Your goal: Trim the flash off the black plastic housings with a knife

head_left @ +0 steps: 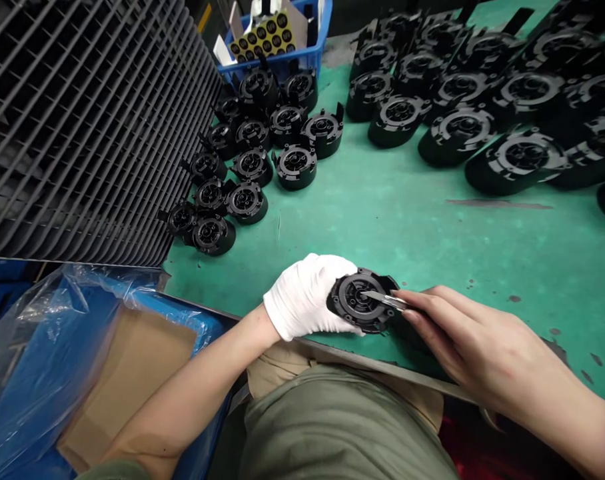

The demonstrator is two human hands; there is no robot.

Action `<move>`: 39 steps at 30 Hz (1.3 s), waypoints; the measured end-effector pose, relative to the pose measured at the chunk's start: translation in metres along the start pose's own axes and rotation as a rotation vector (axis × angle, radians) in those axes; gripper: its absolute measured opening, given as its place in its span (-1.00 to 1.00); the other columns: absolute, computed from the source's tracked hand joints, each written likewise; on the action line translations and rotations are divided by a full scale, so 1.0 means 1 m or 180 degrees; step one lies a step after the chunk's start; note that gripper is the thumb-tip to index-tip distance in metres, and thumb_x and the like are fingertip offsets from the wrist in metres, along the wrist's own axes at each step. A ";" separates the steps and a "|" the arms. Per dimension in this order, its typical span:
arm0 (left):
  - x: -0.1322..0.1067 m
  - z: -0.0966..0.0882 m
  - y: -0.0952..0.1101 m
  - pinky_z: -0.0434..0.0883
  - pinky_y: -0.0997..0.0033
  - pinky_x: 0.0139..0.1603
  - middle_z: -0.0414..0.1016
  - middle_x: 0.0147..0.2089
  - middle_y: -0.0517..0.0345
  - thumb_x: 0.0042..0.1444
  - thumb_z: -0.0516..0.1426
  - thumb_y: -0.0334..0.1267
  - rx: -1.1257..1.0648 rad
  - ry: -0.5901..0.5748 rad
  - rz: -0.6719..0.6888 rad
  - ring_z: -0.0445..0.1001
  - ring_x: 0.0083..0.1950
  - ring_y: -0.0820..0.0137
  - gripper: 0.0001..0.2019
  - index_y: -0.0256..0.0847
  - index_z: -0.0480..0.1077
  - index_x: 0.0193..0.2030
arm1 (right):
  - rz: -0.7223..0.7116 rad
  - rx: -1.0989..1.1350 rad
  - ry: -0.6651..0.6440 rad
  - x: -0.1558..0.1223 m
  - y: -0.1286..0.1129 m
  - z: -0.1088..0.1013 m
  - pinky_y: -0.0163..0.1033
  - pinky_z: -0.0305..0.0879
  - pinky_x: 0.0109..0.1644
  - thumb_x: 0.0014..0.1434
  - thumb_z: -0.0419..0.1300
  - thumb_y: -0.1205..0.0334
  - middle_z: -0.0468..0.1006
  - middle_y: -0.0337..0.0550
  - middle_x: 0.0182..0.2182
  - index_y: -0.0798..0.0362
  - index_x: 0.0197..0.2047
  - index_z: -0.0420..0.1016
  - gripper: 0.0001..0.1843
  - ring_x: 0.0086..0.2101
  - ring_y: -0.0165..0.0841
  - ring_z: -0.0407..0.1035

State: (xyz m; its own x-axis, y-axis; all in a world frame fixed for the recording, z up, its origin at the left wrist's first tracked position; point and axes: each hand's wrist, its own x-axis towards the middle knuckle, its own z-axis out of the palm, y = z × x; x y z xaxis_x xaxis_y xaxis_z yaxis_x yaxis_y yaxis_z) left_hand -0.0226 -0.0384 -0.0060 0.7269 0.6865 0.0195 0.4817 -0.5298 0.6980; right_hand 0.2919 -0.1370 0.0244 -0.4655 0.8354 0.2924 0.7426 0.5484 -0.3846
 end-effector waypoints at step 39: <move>-0.002 0.000 -0.005 0.83 -0.29 0.48 0.93 0.30 -0.25 0.12 0.66 0.65 0.0031 0.0069 -0.0024 0.94 0.37 -0.28 0.05 -0.15 0.72 0.43 | -0.0307 0.0036 -0.0004 0.012 0.020 0.002 -0.19 0.33 -0.31 0.80 0.23 0.24 0.67 -0.21 -0.26 -0.01 0.22 0.77 -0.77 -0.42 -0.34 0.49</move>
State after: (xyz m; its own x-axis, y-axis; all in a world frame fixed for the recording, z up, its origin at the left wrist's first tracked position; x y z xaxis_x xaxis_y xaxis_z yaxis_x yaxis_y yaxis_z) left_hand -0.0261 -0.0371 -0.0098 0.7125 0.7010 0.0298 0.4919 -0.5293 0.6913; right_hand 0.3002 -0.1162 0.0189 -0.5350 0.7788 0.3275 0.6889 0.6266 -0.3645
